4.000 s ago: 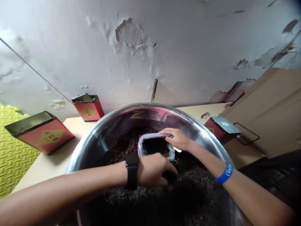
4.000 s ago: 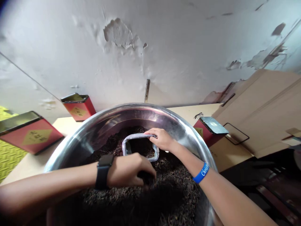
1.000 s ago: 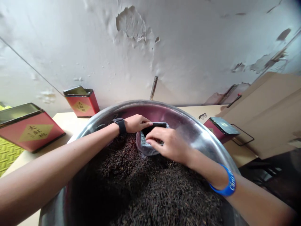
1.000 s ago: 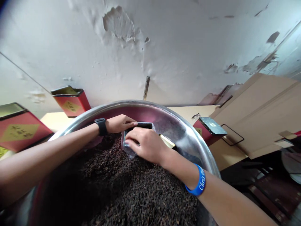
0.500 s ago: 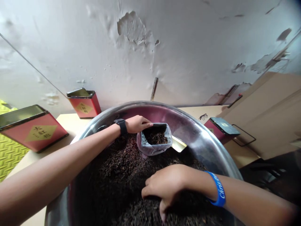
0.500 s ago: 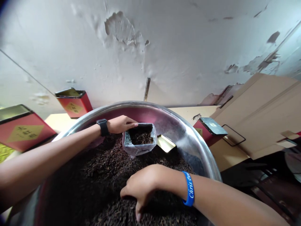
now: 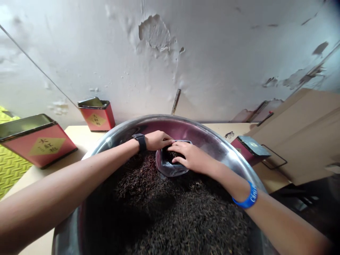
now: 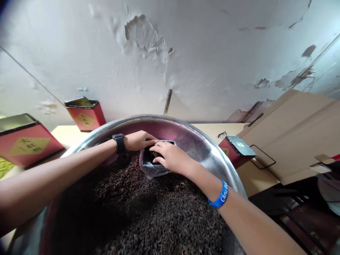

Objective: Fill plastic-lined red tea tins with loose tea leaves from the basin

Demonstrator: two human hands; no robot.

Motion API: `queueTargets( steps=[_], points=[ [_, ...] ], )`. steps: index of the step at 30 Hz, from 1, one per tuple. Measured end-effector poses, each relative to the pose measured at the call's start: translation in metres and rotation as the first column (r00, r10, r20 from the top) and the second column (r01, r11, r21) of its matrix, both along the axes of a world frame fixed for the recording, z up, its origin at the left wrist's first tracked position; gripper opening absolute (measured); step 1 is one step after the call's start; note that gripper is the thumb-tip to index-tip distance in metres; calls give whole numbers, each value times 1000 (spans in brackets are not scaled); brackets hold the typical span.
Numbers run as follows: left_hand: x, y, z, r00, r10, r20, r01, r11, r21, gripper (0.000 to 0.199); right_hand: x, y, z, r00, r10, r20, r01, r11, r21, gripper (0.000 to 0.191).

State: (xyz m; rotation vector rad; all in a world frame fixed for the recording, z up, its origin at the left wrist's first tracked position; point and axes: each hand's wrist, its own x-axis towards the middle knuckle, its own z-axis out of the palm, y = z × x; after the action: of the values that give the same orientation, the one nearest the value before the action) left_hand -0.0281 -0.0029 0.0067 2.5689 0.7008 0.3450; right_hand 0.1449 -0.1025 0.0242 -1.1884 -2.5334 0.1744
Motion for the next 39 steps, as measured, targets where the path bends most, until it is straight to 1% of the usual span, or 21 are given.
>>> queueTargets(
  steps=[2, 4, 6, 10, 12, 14, 17, 20, 21, 23, 25, 26, 27, 28, 29, 30, 32, 34, 35, 37, 39],
  points=[
    [0, 0, 0, 1000, 9, 3, -9, 1000, -3, 42, 3, 3, -4, 999, -40, 34, 39, 999, 36, 30],
    [-1, -1, 0, 1000, 16, 5, -16, 1000, -4, 42, 5, 1, -2, 998, -67, -10, 68, 996, 62, 30],
    [-1, -2, 1, 1000, 19, 0, -19, 1000, -3, 42, 6, -3, 3, 997, -75, -33, 77, 995, 59, 35],
    [-1, -4, 2, 999, 30, -13, -30, 1000, 6, 42, 5, -5, 1, 991, -5, 132, 10, 999, -37, 43],
    [-1, -3, 2, 999, 42, -10, -42, 999, 5, 42, 5, -3, -4, 986, -17, 164, 19, 1000, -9, 46],
    [0, -3, 1, 999, 46, -9, -46, 999, 2, 41, 6, 1, -8, 989, -53, 136, 46, 998, 49, 50],
    [0, -3, 2, 999, 42, -18, -42, 999, 12, 41, 9, 5, -11, 987, -51, 156, 46, 998, 39, 48],
    [1, -4, 2, 998, 51, -31, -50, 999, 20, 42, 10, 4, -7, 977, -54, 206, 55, 999, 2, 41],
    [0, -4, 3, 998, 53, -36, -52, 998, 19, 42, 8, 2, -3, 982, -59, 177, 58, 998, 9, 41],
    [0, -4, 3, 997, 60, -40, -59, 998, 20, 41, 1, -6, 4, 998, -32, 49, 31, 999, 16, 39],
    [-1, -4, 2, 997, 62, -36, -61, 998, 25, 41, -11, -19, 7, 994, 80, -70, -84, 995, -46, 34],
    [-1, -3, 2, 997, 63, -33, -62, 998, 26, 42, -18, -26, 6, 981, 167, -96, -177, 978, -112, 31],
    [-1, -3, 2, 997, 64, -31, -64, 998, 24, 42, -24, -34, 2, 960, 262, -94, -276, 940, -199, 29],
    [-1, -3, 1, 997, 67, -32, -67, 998, 19, 43, -30, -41, -4, 933, 355, -64, -357, 886, -296, 28],
    [-1, -3, 1, 997, 71, -35, -70, 997, 12, 43, -35, -46, -12, 898, 440, -6, -406, 822, -399, 34],
    [-1, -3, 1, 997, 73, -37, -73, 997, 7, 43, -39, -51, -21, 865, 496, 70, -404, 773, -489, 47],
    [-1, -3, 1, 997, 71, -41, -71, 997, 6, 43, -43, -56, -36, 793, 567, 222, -339, 714, -613, 75],
    [-1, -3, 1, 997, 66, -41, -65, 998, 8, 43, -45, -56, -42, 714, 634, 296, -309, 665, -679, 86],
    [-1, -3, 1, 997, 63, -39, -63, 998, 6, 43, -45, -56, -43, 677, 670, 306, -316, 639, -701, 85],
    [-2, -2, 1, 997, 60, -38, -60, 998, 1, 44, -47, -55, -40, 615, 722, 316, -328, 599, -730, 73],
    [-2, -2, 0, 998, 56, -40, -56, 998, 0, 45, -48, -55, -36, 594, 730, 338, -326, 602, -729, 55]
  ],
)
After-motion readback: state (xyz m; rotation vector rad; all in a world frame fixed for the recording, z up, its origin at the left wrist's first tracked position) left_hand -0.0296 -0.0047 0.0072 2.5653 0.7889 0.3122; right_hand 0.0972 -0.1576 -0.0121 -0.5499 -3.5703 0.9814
